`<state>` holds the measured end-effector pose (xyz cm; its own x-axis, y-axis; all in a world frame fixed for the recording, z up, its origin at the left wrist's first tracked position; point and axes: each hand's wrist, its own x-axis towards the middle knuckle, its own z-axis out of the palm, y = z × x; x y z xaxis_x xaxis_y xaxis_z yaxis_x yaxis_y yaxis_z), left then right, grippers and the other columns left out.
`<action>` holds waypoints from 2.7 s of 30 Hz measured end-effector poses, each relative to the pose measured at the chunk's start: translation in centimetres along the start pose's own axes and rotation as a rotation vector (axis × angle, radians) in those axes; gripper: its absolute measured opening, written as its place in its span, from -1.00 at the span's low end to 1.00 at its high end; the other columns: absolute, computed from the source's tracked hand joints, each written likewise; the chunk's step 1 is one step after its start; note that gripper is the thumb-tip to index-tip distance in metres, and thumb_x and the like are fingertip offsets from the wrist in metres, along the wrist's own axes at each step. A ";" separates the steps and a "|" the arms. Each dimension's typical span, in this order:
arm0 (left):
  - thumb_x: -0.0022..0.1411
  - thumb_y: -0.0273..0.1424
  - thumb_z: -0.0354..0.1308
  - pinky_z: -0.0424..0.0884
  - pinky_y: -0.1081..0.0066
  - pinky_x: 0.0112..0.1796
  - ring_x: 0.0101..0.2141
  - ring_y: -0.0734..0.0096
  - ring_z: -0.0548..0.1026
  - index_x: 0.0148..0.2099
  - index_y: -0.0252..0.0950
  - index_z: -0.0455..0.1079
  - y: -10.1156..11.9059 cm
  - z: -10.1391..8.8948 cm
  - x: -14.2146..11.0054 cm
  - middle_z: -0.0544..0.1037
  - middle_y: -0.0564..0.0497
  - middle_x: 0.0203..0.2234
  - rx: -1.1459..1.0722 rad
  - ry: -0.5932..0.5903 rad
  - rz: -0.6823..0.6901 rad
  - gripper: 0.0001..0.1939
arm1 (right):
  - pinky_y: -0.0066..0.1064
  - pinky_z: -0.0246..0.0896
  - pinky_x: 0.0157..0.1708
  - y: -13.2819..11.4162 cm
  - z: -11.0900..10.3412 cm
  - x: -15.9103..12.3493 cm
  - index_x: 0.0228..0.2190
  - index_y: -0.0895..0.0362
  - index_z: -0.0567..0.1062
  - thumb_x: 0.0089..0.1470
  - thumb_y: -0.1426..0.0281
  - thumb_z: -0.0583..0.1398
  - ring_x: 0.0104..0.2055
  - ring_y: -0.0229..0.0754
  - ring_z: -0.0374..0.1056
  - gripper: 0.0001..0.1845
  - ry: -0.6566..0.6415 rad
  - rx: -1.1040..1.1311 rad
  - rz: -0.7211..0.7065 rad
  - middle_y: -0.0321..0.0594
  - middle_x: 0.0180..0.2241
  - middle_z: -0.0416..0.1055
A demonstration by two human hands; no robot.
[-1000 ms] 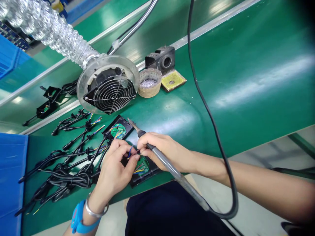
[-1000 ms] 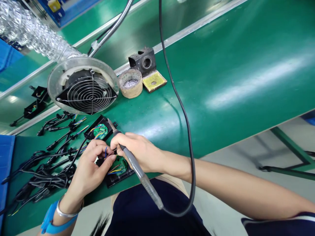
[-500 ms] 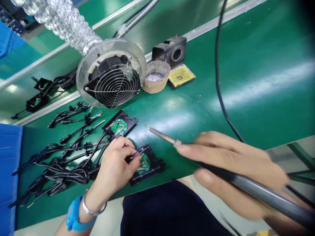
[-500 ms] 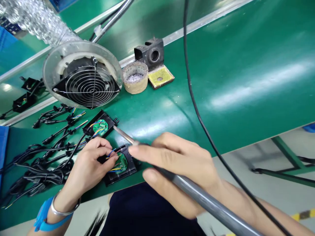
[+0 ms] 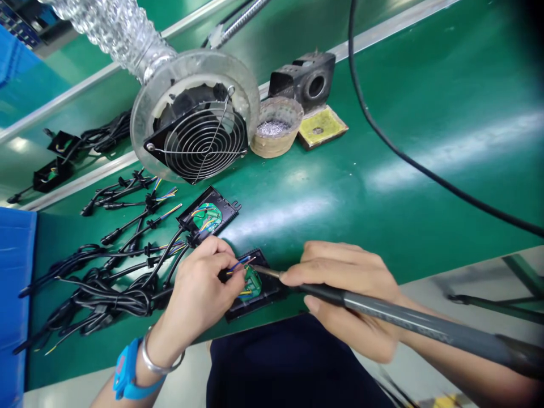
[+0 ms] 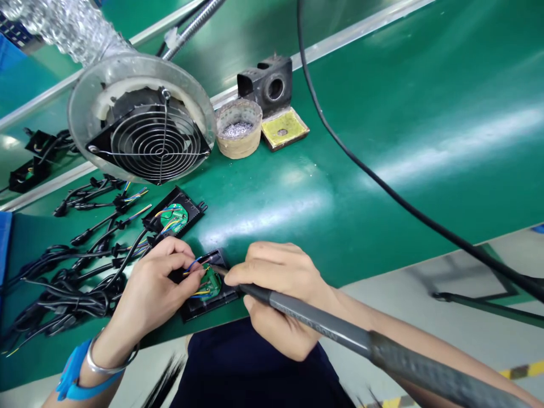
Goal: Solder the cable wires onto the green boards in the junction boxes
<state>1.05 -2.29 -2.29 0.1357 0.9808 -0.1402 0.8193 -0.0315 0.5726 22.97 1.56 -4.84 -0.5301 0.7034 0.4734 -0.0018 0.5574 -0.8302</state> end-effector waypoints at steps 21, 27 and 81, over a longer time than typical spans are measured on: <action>0.17 -0.47 0.16 0.28 0.46 -0.42 -0.45 0.52 0.40 -0.47 -0.26 0.41 0.2 0.3 0.0 0.46 0.08 -0.38 0.139 0.036 0.042 -0.84 | -0.38 0.05 -0.59 -0.1 -0.1 0.1 -0.24 0.12 0.45 -0.10 0.61 0.10 -0.58 -0.28 0.17 -0.65 -0.084 -0.075 -0.023 -0.32 -0.56 0.25; 0.18 -0.47 0.16 0.28 0.47 -0.42 -0.45 0.52 0.40 -0.48 -0.26 0.41 0.3 0.2 -0.1 0.46 0.07 -0.38 0.131 0.035 0.031 -0.83 | -0.36 0.05 -0.61 -1.0 -0.3 -0.1 -0.26 0.11 0.47 -0.07 0.59 0.09 -0.60 -0.26 0.17 -0.69 -0.019 -0.061 0.002 -0.30 -0.57 0.26; 0.26 -0.44 0.18 0.40 0.38 -0.24 -0.25 0.39 0.45 -0.23 -0.23 0.50 -0.7 -0.6 0.1 0.46 0.00 -0.29 -0.203 -0.001 0.143 -0.92 | -0.51 0.45 -0.25 0.8 4.8 0.2 -0.23 0.11 0.44 0.09 0.59 0.17 -0.33 -0.30 0.52 -0.79 0.273 -0.167 0.056 -0.27 -0.33 0.56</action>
<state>0.15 -2.08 -2.23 0.2429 0.9689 -0.0469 0.6630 -0.1305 0.7372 18.80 0.07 -6.80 -0.2786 0.8148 0.5084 0.1726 0.5632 -0.8081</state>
